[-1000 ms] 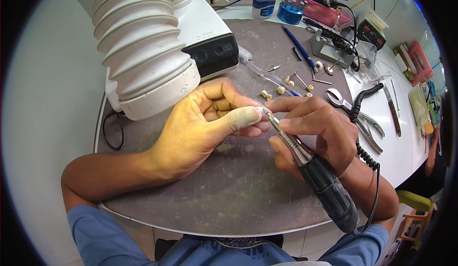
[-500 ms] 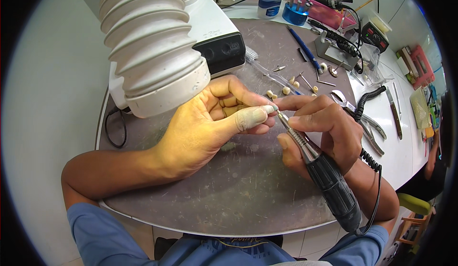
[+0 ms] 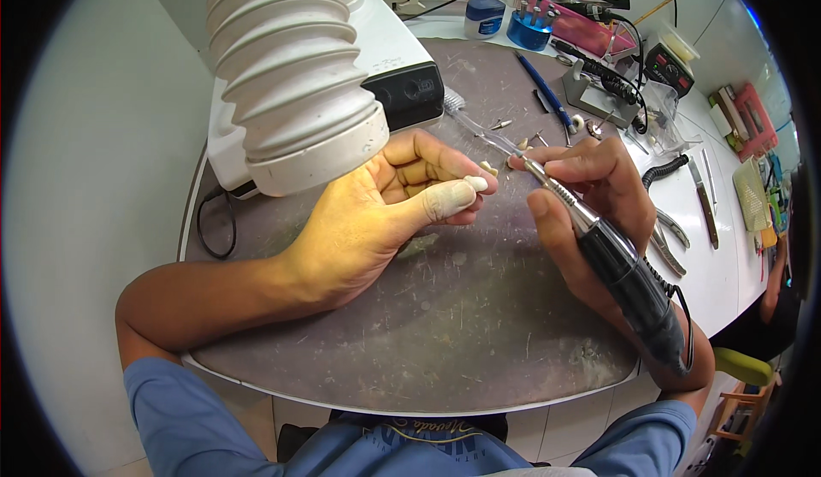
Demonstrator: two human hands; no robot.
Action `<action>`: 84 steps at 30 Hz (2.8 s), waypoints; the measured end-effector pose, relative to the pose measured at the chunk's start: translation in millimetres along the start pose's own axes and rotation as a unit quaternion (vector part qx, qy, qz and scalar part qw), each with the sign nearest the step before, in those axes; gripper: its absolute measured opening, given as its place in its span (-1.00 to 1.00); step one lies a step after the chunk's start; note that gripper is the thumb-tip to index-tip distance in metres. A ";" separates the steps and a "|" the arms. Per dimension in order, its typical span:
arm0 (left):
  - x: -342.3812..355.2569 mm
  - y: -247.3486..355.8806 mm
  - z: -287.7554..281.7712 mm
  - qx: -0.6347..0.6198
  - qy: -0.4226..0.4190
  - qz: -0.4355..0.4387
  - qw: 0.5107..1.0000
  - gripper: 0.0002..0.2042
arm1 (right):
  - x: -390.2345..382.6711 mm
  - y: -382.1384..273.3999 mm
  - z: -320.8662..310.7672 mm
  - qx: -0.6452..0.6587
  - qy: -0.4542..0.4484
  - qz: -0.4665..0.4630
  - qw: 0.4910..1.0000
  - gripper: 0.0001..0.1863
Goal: The person uses a rotary tool to polish dental crowns on a workbench, picking up different crowns from a small tray and smoothing their surfaces before setting them back down.
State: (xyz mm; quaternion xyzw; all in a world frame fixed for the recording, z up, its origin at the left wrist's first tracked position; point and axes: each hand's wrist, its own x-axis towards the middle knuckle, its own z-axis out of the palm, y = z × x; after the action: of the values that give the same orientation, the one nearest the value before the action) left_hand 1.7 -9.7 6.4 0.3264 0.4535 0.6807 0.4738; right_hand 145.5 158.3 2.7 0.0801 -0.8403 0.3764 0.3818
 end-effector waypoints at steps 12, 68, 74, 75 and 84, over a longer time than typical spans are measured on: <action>-1.7 -0.6 0.0 -0.022 -0.010 -0.013 1.000 -0.80 | 1.7 -6.0 -2.6 -0.026 -0.055 -0.054 0.997 -0.74; -2.5 -1.1 1.6 -0.023 0.000 -0.020 1.000 -0.90 | 3.4 -4.4 2.0 -0.026 -0.077 -0.119 0.990 -0.72; -2.9 0.4 2.8 -0.025 0.003 -0.017 1.000 -0.90 | 4.0 -7.6 1.7 -0.041 -0.069 -0.100 0.992 -0.72; -2.8 0.5 2.3 -0.021 0.003 -0.022 1.000 -0.90 | 3.5 -6.4 1.6 -0.041 -0.069 -0.101 0.992 -0.72; -2.2 -0.1 2.9 -0.034 0.005 -0.016 0.999 -0.91 | 4.7 -5.6 -1.4 -0.058 -0.060 -0.105 0.991 -0.73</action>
State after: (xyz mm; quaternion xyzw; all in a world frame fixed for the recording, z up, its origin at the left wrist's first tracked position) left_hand 5.0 -10.8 7.4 0.2989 0.4375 0.6899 0.4933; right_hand 145.4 156.0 9.8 0.1683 -0.8690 0.2794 0.3720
